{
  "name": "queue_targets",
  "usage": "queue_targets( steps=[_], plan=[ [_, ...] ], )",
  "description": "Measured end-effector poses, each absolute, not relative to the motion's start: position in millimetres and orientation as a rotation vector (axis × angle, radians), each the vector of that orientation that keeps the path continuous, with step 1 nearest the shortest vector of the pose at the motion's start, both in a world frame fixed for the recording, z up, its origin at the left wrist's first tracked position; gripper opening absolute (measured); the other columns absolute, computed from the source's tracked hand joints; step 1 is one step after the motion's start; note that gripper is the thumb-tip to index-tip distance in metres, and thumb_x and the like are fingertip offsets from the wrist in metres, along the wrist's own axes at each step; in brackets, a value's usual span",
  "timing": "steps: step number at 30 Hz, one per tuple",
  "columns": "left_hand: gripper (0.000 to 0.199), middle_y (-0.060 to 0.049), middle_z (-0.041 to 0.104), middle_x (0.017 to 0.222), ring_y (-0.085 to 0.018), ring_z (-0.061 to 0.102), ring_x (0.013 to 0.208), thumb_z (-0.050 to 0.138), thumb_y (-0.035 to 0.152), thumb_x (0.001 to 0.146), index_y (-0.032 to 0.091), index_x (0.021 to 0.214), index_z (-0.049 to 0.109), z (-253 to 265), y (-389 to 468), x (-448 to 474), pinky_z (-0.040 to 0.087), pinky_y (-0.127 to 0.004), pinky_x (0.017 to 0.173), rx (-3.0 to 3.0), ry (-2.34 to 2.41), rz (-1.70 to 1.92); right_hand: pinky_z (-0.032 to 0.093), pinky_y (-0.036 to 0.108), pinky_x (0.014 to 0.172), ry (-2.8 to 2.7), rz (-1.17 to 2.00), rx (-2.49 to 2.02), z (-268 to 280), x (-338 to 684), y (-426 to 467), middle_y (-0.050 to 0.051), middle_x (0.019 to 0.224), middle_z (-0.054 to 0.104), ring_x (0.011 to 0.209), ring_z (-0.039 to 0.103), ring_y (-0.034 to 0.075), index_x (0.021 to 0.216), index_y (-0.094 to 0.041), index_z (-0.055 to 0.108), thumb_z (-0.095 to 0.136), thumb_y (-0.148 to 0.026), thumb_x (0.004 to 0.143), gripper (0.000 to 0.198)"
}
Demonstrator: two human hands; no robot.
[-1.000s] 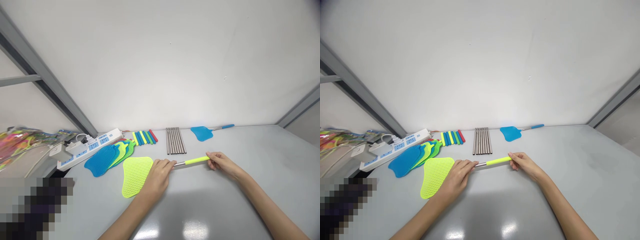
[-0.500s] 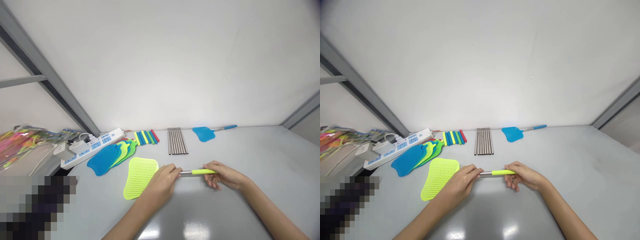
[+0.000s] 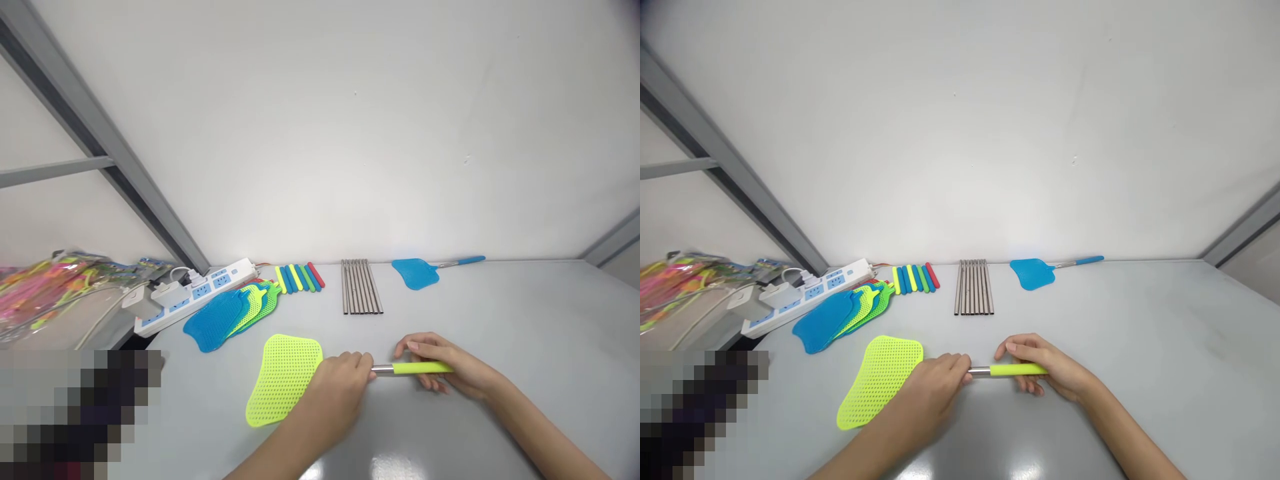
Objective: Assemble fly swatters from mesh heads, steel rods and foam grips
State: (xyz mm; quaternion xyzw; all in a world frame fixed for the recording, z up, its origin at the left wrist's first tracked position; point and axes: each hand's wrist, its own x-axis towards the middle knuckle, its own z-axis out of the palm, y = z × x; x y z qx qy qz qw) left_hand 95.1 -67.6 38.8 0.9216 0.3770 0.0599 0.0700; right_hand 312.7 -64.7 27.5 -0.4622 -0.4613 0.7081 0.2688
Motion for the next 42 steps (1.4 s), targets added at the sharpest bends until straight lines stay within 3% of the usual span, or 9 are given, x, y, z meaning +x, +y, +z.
queue_targets(
  steps=[9,22,32,37,42],
  plan=[
    [0.019,-0.001,0.056,0.074,-0.018,0.052,0.059,0.031,0.005,0.073,0.02,0.081,0.04,32.1,-78.7,106.4,0.033,-0.028,0.047,2.722,1.14,-0.027,0.021,0.017,0.03,-1.159,1.963,-1.207,22.8,305.1,-69.9,-0.002,0.041,0.041,0.035,0.037,0.007,0.076,-0.012,0.06,0.041,-0.042,0.077,0.035],
    [0.026,-0.003,0.058,0.076,-0.022,0.055,0.061,0.036,0.005,0.067,0.019,0.087,0.043,31.7,-82.9,109.6,0.038,-0.031,0.047,2.715,1.125,-0.112,0.018,0.016,0.03,-1.118,2.048,-1.201,15.2,291.6,-75.5,-0.001,0.048,0.047,0.035,0.037,0.005,0.079,-0.015,0.056,0.053,-0.037,0.071,0.023],
    [0.021,-0.002,0.056,0.073,-0.019,0.052,0.059,0.033,0.005,0.072,0.019,0.083,0.043,33.8,-80.9,109.9,0.033,-0.029,0.046,2.75,1.121,-0.026,0.02,0.014,0.028,-1.18,2.049,-1.157,19.9,293.6,-73.5,-0.002,0.049,0.045,0.037,0.038,0.005,0.085,-0.015,0.056,0.053,-0.036,0.072,0.025],
    [0.018,-0.002,0.053,0.072,-0.016,0.047,0.062,0.027,0.013,0.082,0.018,0.078,0.044,37.8,-72.7,108.0,0.035,-0.029,0.054,2.769,1.088,0.117,0.031,0.016,0.033,-1.349,1.993,-1.127,29.7,301.0,-70.0,-0.005,0.053,0.039,0.041,0.035,0.005,0.093,-0.016,0.058,0.062,-0.031,0.065,0.031],
    [0.022,-0.002,0.051,0.073,-0.016,0.043,0.066,0.026,0.017,0.085,0.018,0.076,0.046,40.1,-66.8,103.5,0.035,-0.03,0.063,2.803,1.088,0.179,0.03,0.017,0.036,-1.412,1.968,-1.117,27.8,311.5,-65.5,-0.004,0.053,0.039,0.041,0.034,0.004,0.092,-0.013,0.061,0.059,-0.03,0.068,0.028]
  ],
)
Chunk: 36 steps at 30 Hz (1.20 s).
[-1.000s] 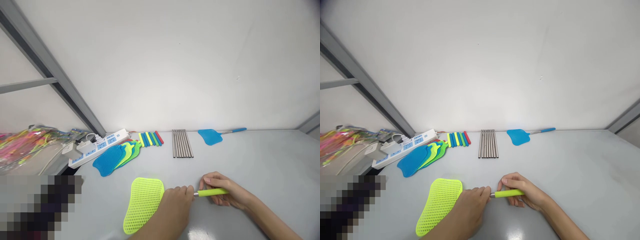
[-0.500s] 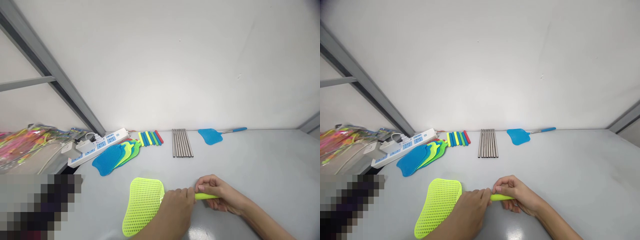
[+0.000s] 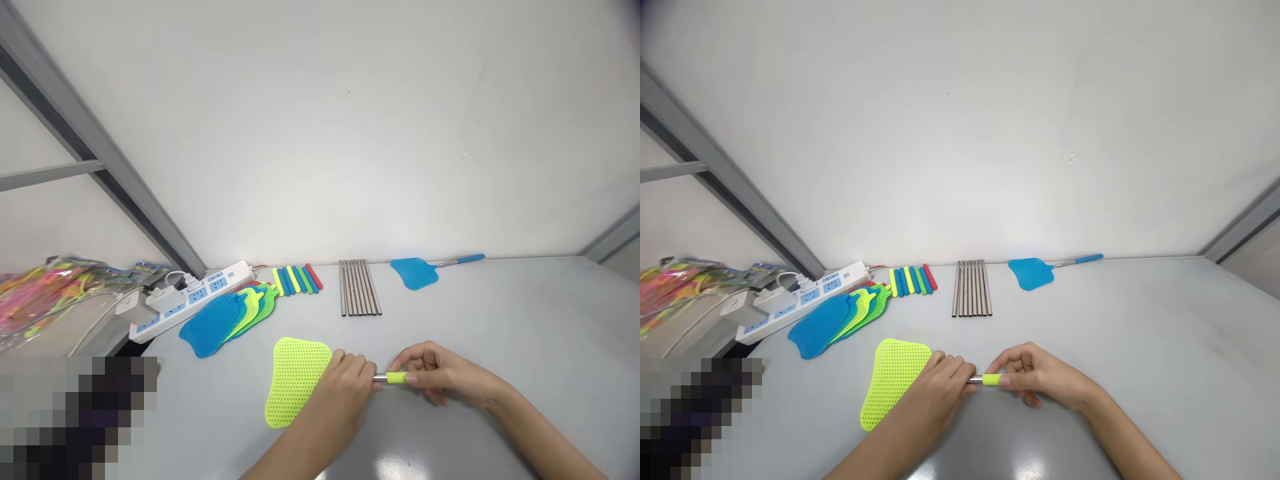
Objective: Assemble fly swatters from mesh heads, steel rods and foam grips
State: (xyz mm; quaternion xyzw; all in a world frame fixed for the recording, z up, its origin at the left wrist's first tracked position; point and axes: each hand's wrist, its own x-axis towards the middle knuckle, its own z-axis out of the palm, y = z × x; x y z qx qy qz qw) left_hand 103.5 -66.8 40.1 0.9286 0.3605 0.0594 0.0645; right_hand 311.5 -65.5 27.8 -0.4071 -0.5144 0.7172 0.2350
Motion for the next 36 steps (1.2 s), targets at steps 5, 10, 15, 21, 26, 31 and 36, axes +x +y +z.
queue_targets(
  steps=[5,10,15,21,26,31,36],
  plan=[
    [0.024,-0.002,0.05,0.069,-0.015,0.042,0.065,0.027,0.015,0.085,0.017,0.07,0.045,40.9,-63.8,98.8,0.034,-0.03,0.066,2.779,1.112,0.242,0.027,0.018,0.037,-1.402,1.933,-1.117,26.3,320.8,-64.5,-0.003,0.052,0.04,0.042,0.034,0.004,0.092,-0.012,0.061,0.056,-0.028,0.072,0.026],
    [0.02,-0.001,0.052,0.067,-0.015,0.044,0.064,0.03,0.013,0.083,0.018,0.069,0.044,40.4,-66.4,98.8,0.034,-0.028,0.06,2.729,1.083,0.173,0.025,0.017,0.036,-1.371,1.971,-1.117,24.2,319.8,-66.4,-0.003,0.051,0.039,0.043,0.032,0.004,0.089,-0.011,0.061,0.055,-0.028,0.073,0.024],
    [0.019,0.0,0.053,0.067,-0.015,0.046,0.061,0.028,0.013,0.083,0.018,0.071,0.043,42.5,-69.9,100.8,0.033,-0.027,0.056,2.756,1.061,0.047,0.024,0.016,0.033,-1.328,2.015,-1.113,22.7,317.8,-67.5,-0.003,0.049,0.037,0.042,0.03,0.005,0.088,-0.011,0.061,0.053,-0.029,0.073,0.024],
    [0.018,-0.001,0.054,0.07,-0.016,0.048,0.058,0.028,0.012,0.082,0.018,0.075,0.044,40.9,-73.5,102.5,0.031,-0.028,0.052,2.849,1.022,-0.055,0.025,0.016,0.03,-1.287,2.065,-1.105,21.7,317.1,-66.8,-0.004,0.047,0.037,0.04,0.031,0.005,0.09,-0.011,0.061,0.054,-0.028,0.072,0.026],
    [0.019,-0.001,0.054,0.071,-0.016,0.049,0.058,0.028,0.01,0.08,0.019,0.077,0.044,35.9,-75.4,103.4,0.031,-0.028,0.051,2.849,1.019,-0.062,0.025,0.016,0.03,-1.278,2.069,-1.101,20.8,316.3,-66.1,-0.003,0.048,0.038,0.039,0.032,0.005,0.09,-0.011,0.061,0.054,-0.028,0.072,0.026],
    [0.019,-0.001,0.054,0.071,-0.017,0.049,0.056,0.026,0.011,0.081,0.019,0.077,0.043,34.6,-75.7,103.1,0.031,-0.028,0.048,2.852,1.007,-0.051,0.025,0.016,0.03,-1.289,2.058,-1.098,19.9,315.5,-66.9,-0.003,0.048,0.039,0.038,0.033,0.005,0.089,-0.01,0.062,0.054,-0.027,0.071,0.026],
    [0.02,-0.001,0.054,0.072,-0.016,0.049,0.056,0.025,0.012,0.082,0.019,0.077,0.043,36.0,-75.8,102.9,0.033,-0.028,0.048,2.842,1.003,-0.084,0.025,0.016,0.03,-1.284,2.069,-1.118,19.5,315.6,-66.3,-0.003,0.046,0.04,0.038,0.035,0.005,0.088,-0.009,0.062,0.054,-0.028,0.071,0.027]
  ],
)
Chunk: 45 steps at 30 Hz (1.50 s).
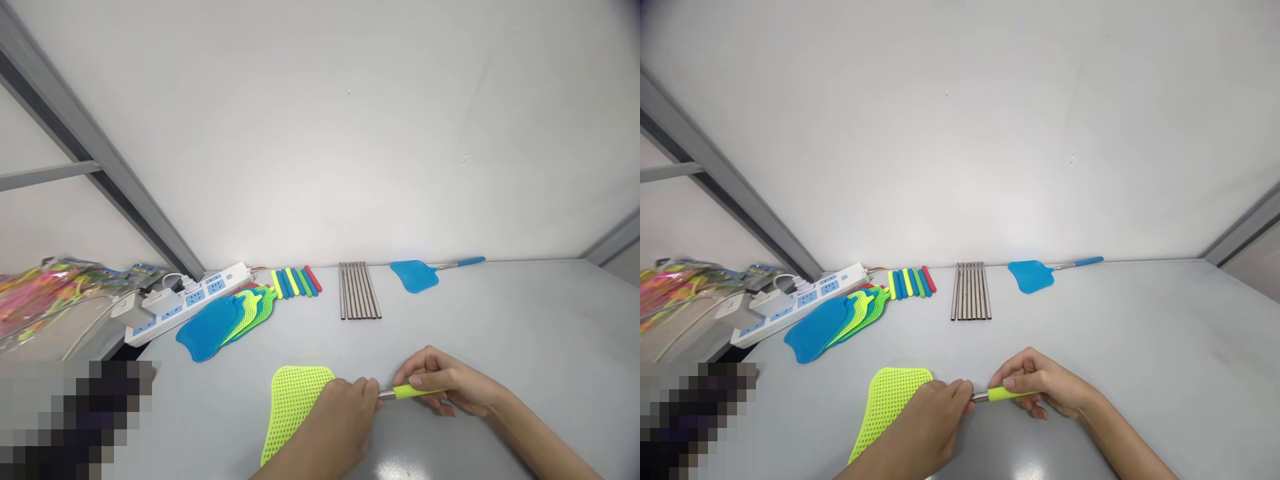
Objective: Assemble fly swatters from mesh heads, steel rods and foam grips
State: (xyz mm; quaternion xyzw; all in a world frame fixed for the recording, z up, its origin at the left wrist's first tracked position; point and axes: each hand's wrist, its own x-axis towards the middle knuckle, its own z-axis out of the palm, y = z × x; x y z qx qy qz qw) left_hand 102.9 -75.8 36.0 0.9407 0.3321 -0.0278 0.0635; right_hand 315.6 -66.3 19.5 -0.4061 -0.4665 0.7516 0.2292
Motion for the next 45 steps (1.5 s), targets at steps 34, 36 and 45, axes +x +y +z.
queue_targets(
  steps=[34,36,45],
  plan=[
    [0.02,-0.002,0.053,0.075,-0.016,0.047,0.064,0.026,0.011,0.081,0.018,0.076,0.044,37.0,-71.0,105.0,0.038,-0.03,0.061,2.762,1.103,0.026,0.022,0.018,0.037,-1.173,2.111,-1.158,25.5,311.0,-66.1,-0.003,0.049,0.037,0.043,0.032,0.005,0.088,-0.01,0.062,0.056,-0.032,0.07,0.029],
    [0.021,-0.002,0.052,0.074,-0.015,0.046,0.065,0.025,0.013,0.083,0.018,0.075,0.044,38.0,-70.0,104.2,0.037,-0.029,0.062,2.73,1.114,0.082,0.024,0.018,0.038,-1.192,2.108,-1.149,26.1,313.5,-65.4,-0.002,0.05,0.038,0.045,0.034,0.006,0.089,-0.011,0.062,0.056,-0.032,0.07,0.029],
    [0.018,-0.004,0.052,0.088,-0.016,0.046,0.086,0.034,0.023,0.083,0.019,0.084,0.051,47.8,-66.4,99.2,0.038,-0.032,0.077,2.6,1.077,0.424,0.031,0.023,0.046,-1.299,2.028,-1.081,28.8,330.4,-61.5,0.002,0.052,0.048,0.047,0.04,0.009,0.094,-0.009,0.062,0.054,-0.03,0.07,0.033]
  ],
)
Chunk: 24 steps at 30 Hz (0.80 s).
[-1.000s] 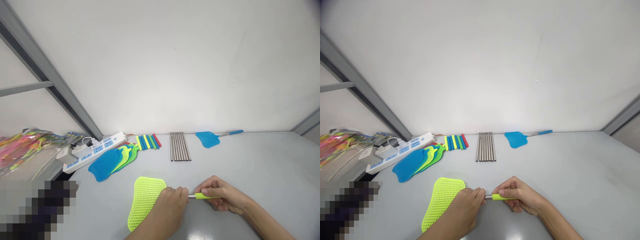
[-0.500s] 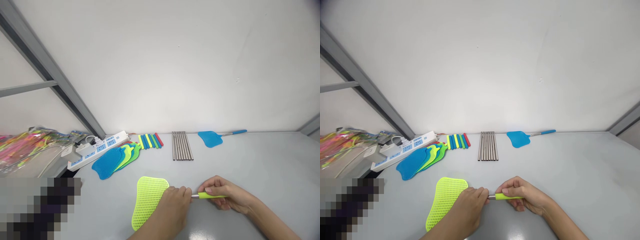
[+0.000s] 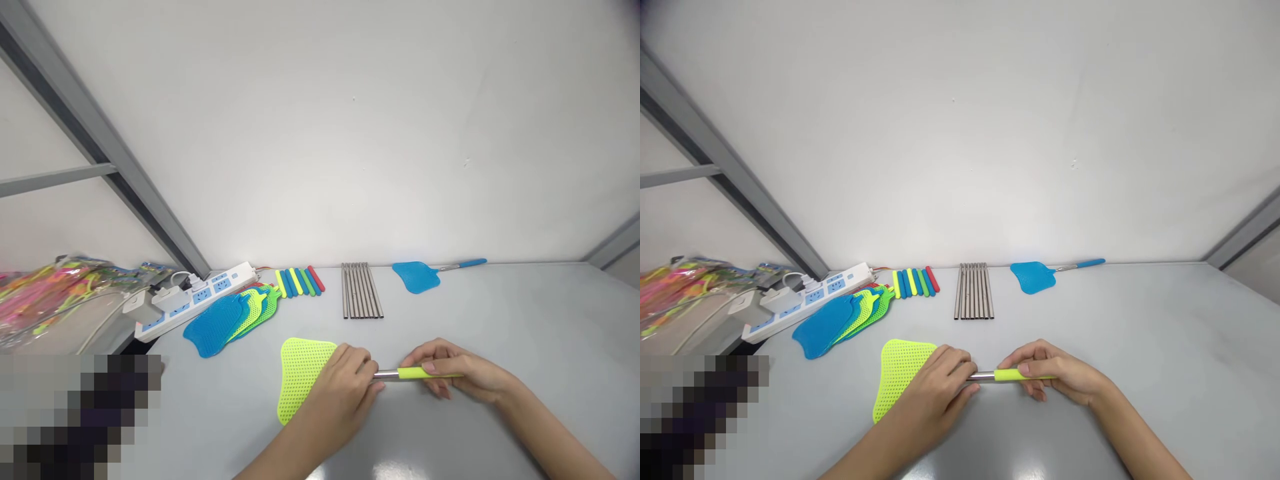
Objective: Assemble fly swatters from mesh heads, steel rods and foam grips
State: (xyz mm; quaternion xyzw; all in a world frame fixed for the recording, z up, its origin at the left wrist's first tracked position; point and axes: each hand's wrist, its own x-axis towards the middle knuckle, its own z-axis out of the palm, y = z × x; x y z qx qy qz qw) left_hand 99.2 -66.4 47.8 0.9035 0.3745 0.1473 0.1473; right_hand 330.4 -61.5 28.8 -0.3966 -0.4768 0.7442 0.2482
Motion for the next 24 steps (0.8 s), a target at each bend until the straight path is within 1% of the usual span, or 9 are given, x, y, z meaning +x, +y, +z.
queue_targets(
  steps=[2,4,5,7,11,16,18,21,24],
  plan=[
    [0.018,-0.006,0.049,0.106,-0.02,0.042,0.102,0.041,0.027,0.08,0.02,0.093,0.051,47.4,-63.3,96.8,0.034,-0.038,0.087,2.627,1.069,0.529,0.03,0.023,0.046,-1.288,2.002,-1.063,28.7,335.4,-60.1,0.002,0.051,0.048,0.047,0.04,0.009,0.095,-0.008,0.061,0.053,-0.029,0.07,0.033],
    [0.026,-0.008,0.04,0.122,-0.023,0.031,0.115,0.045,0.029,0.078,0.021,0.102,0.049,47.6,-58.8,93.7,0.025,-0.043,0.096,2.68,1.07,0.601,0.029,0.023,0.045,-1.263,1.966,-1.048,28.1,340.4,-58.7,0.002,0.051,0.047,0.047,0.04,0.009,0.095,-0.007,0.061,0.052,-0.027,0.071,0.033],
    [0.03,-0.008,0.035,0.127,-0.024,0.026,0.119,0.045,0.03,0.077,0.021,0.106,0.047,48.2,-56.4,92.0,0.022,-0.045,0.097,2.705,1.078,0.619,0.029,0.023,0.045,-1.246,1.948,-1.045,27.5,342.8,-57.9,0.002,0.051,0.047,0.047,0.04,0.009,0.096,-0.006,0.061,0.052,-0.026,0.071,0.033],
    [0.036,-0.008,0.031,0.131,-0.025,0.021,0.122,0.045,0.031,0.077,0.022,0.112,0.043,50.6,-51.4,88.3,0.02,-0.047,0.098,2.729,1.103,0.643,0.03,0.023,0.046,-1.209,1.922,-1.053,26.1,347.3,-56.7,0.002,0.051,0.047,0.048,0.04,0.01,0.095,-0.007,0.062,0.053,-0.026,0.07,0.033],
    [0.045,-0.009,0.028,0.132,-0.025,0.02,0.123,0.042,0.033,0.079,0.023,0.122,0.032,55.3,-42.7,81.9,0.018,-0.047,0.098,2.637,1.228,0.768,0.032,0.024,0.048,-1.136,1.882,-1.064,23.3,353.3,-55.9,0.004,0.055,0.048,0.051,0.041,0.011,0.091,-0.008,0.063,0.054,-0.025,0.069,0.029],
    [0.042,-0.007,0.025,0.133,-0.023,0.019,0.123,0.038,0.033,0.081,0.024,0.121,0.032,52.0,-33.6,77.3,0.021,-0.043,0.098,2.247,1.576,1.04,0.034,0.025,0.052,-1.079,1.844,-1.065,25.2,355.0,-57.2,0.006,0.064,0.051,0.054,0.042,0.011,0.088,-0.011,0.064,0.054,-0.024,0.068,0.026],
    [0.044,-0.008,0.028,0.13,-0.022,0.023,0.121,0.039,0.035,0.08,0.023,0.122,0.03,48.4,-30.4,76.2,0.024,-0.041,0.097,2.071,1.625,1.086,0.034,0.025,0.053,-1.067,1.832,-1.064,27.1,354.5,-57.3,0.006,0.068,0.052,0.054,0.042,0.011,0.088,-0.011,0.064,0.053,-0.023,0.069,0.026],
    [0.046,-0.008,0.04,0.121,-0.021,0.034,0.114,0.039,0.038,0.08,0.021,0.121,0.029,43.8,-28.2,75.8,0.03,-0.038,0.093,1.917,1.595,1.034,0.034,0.026,0.054,-1.069,1.83,-1.06,28.9,352.7,-57.2,0.007,0.068,0.052,0.055,0.043,0.011,0.088,-0.01,0.063,0.05,-0.025,0.071,0.026],
    [0.047,-0.008,0.041,0.119,-0.02,0.036,0.113,0.038,0.038,0.08,0.021,0.122,0.028,42.4,-30.2,77.4,0.03,-0.037,0.092,1.89,1.575,1.011,0.034,0.027,0.054,-1.037,1.801,-1.098,28.1,350.7,-57.1,0.006,0.066,0.05,0.055,0.043,0.012,0.09,-0.01,0.062,0.046,-0.029,0.074,0.029]
  ],
)
